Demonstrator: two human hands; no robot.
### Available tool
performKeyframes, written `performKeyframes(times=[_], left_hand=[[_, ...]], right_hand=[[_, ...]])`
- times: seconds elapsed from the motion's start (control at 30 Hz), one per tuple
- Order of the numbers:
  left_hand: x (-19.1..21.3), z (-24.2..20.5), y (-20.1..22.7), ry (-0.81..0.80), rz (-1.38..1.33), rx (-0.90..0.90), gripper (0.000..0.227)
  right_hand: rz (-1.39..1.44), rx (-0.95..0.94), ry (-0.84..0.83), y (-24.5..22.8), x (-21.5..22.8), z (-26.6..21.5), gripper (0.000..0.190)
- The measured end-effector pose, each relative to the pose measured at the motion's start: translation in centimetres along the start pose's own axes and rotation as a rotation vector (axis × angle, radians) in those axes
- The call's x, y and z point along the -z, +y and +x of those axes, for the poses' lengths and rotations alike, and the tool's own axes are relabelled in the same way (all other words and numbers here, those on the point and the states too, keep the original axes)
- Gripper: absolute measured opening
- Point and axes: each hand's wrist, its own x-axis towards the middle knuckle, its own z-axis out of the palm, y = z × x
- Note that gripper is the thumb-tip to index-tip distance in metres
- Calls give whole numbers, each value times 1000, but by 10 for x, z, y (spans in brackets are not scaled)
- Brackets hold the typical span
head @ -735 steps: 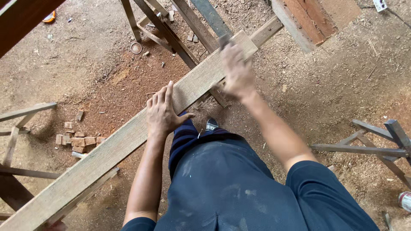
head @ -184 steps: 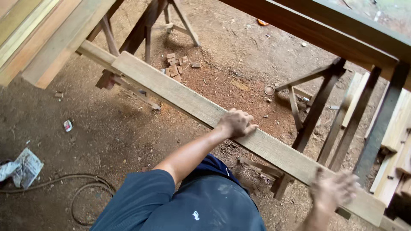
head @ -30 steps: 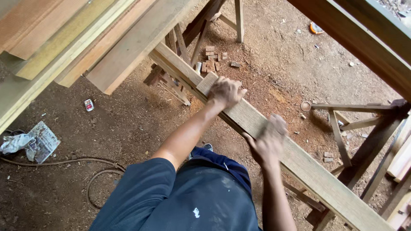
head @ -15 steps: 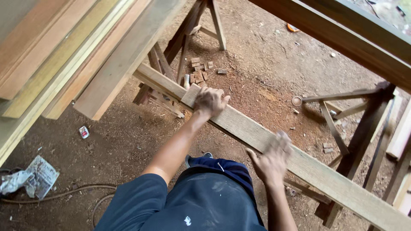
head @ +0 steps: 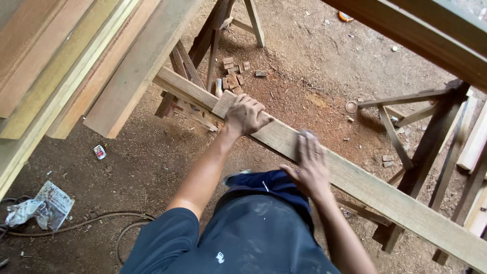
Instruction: The person sands a long wooden beam by hand using a small piece of sandpaper, rubbing it along the surface and edges.
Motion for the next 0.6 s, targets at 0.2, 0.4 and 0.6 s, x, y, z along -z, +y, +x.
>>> performKeyframes(times=[0.2, 0.4, 0.6], left_hand=[[-1, -3, 3, -50, 16, 9, 98], [0, -35, 14, -19, 52, -21, 103], [21, -35, 67, -124, 161, -17, 114]], right_hand=[[-77, -301, -211, 65, 31, -63, 127], [-128, -220, -388, 82, 47, -68, 131], [224, -34, -115, 111, 52, -78, 122]])
